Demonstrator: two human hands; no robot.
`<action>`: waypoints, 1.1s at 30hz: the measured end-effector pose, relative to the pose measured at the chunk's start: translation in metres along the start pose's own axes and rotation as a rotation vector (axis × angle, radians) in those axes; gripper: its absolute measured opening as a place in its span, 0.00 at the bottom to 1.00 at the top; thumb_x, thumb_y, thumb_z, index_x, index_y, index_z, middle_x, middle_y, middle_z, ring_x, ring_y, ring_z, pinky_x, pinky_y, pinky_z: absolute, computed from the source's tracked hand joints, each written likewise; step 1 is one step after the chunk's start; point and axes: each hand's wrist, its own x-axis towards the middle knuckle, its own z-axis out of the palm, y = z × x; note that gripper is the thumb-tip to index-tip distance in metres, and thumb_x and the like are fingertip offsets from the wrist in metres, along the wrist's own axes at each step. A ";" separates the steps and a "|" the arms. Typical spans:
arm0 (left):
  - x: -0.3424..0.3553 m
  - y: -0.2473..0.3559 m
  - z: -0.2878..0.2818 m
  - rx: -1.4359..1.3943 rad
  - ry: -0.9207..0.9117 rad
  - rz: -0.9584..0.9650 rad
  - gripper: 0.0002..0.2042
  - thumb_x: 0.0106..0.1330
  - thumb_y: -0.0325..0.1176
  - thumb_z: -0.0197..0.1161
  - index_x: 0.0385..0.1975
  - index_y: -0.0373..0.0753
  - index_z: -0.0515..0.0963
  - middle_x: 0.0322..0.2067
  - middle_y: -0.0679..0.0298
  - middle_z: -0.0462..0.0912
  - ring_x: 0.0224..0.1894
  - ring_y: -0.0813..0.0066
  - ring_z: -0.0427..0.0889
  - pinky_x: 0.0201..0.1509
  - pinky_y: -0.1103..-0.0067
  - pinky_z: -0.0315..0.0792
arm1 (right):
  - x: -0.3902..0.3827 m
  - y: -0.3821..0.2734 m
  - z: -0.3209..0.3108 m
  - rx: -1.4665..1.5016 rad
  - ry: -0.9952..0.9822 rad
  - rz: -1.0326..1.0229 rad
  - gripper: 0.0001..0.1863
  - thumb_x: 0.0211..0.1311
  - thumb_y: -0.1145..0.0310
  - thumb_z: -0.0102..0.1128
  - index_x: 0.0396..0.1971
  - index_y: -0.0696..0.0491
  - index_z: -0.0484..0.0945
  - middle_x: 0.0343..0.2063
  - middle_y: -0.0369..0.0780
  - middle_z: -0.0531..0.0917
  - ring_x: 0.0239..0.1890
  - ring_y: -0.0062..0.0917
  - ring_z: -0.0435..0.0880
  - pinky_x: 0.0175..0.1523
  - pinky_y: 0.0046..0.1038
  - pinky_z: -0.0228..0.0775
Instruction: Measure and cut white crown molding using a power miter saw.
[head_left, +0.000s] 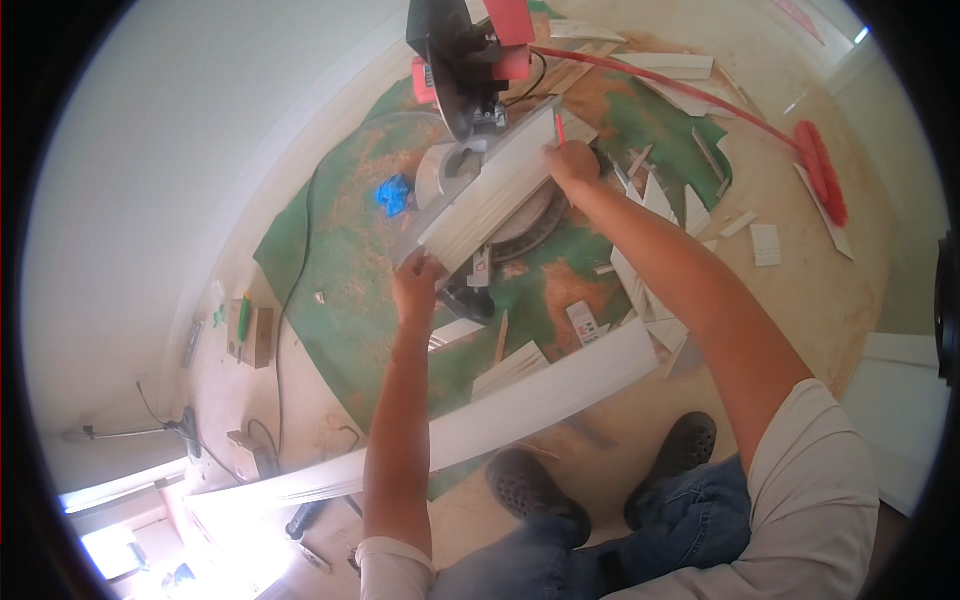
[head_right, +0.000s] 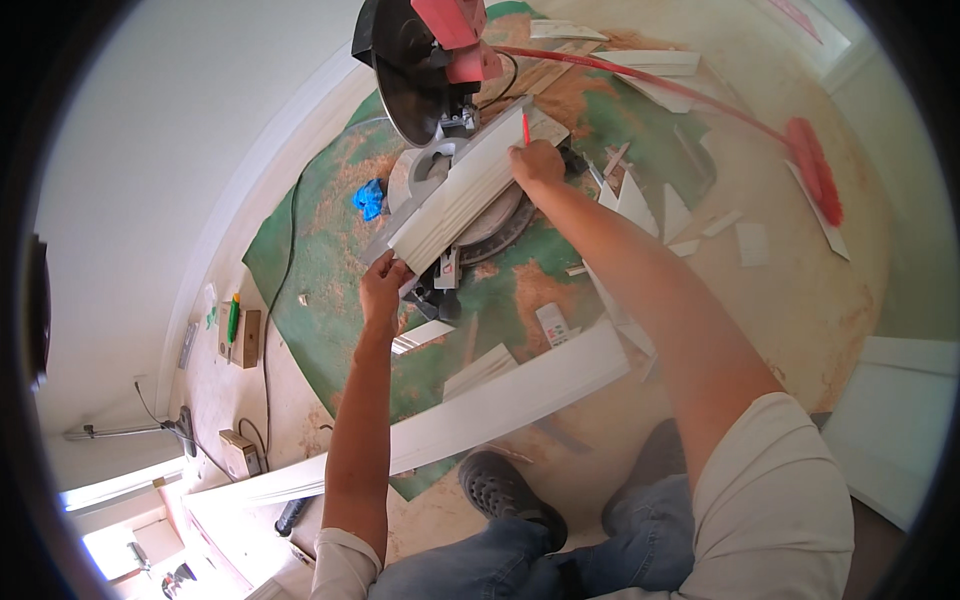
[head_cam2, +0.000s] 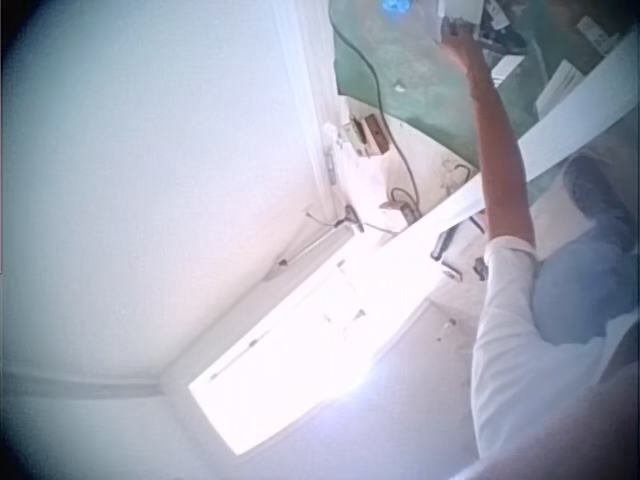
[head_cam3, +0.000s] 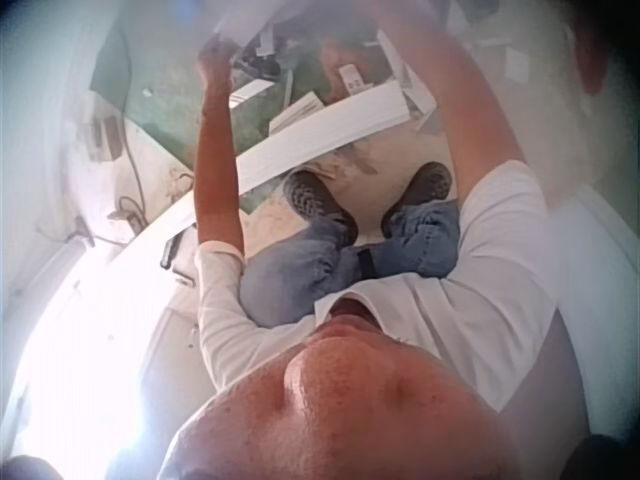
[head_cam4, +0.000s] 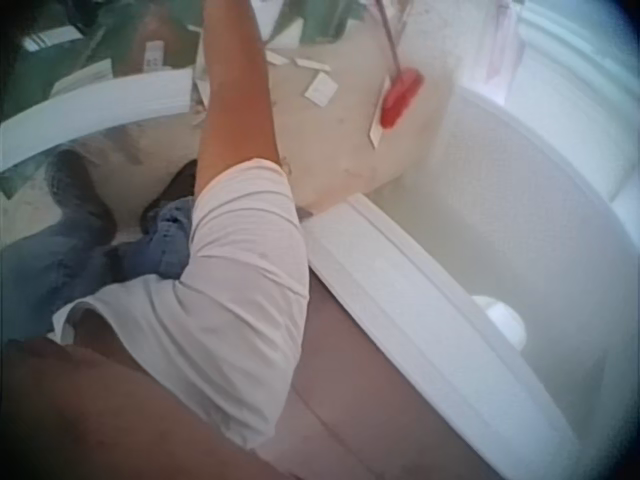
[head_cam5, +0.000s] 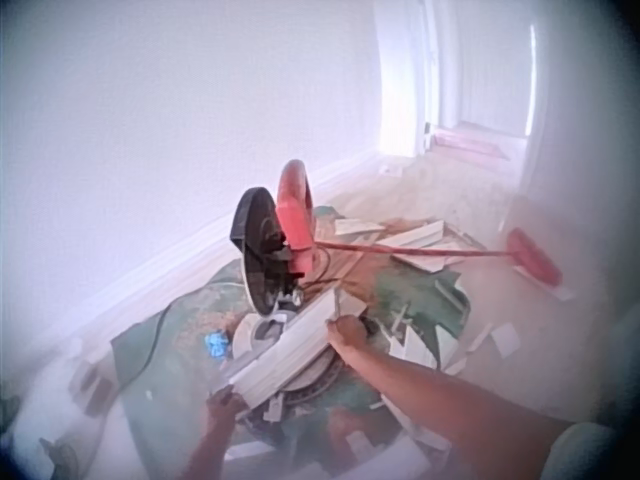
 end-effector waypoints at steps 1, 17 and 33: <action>0.002 -0.002 0.000 -0.003 0.010 0.010 0.23 0.67 0.26 0.61 0.59 0.20 0.68 0.42 0.53 0.81 0.36 0.72 0.83 0.45 0.78 0.79 | 0.001 0.003 0.002 -0.001 -0.002 0.001 0.24 0.59 0.51 0.64 0.35 0.62 0.83 0.37 0.55 0.85 0.43 0.48 0.84 0.50 0.42 0.75; -0.009 0.012 0.002 -0.215 -0.052 -0.055 0.22 0.70 0.24 0.54 0.60 0.16 0.64 0.49 0.47 0.79 0.47 0.65 0.81 0.57 0.74 0.75 | -0.012 0.016 -0.004 0.160 0.083 -0.108 0.23 0.56 0.51 0.64 0.36 0.59 0.80 0.37 0.52 0.84 0.44 0.48 0.82 0.48 0.41 0.71; -0.030 0.011 0.010 -0.318 0.003 -0.048 0.21 0.62 0.31 0.64 0.55 0.31 0.76 0.40 0.64 0.83 0.41 0.77 0.80 0.38 0.82 0.70 | -0.001 0.022 0.000 0.238 0.111 -0.069 0.23 0.55 0.53 0.65 0.38 0.60 0.79 0.37 0.52 0.83 0.45 0.47 0.81 0.50 0.40 0.71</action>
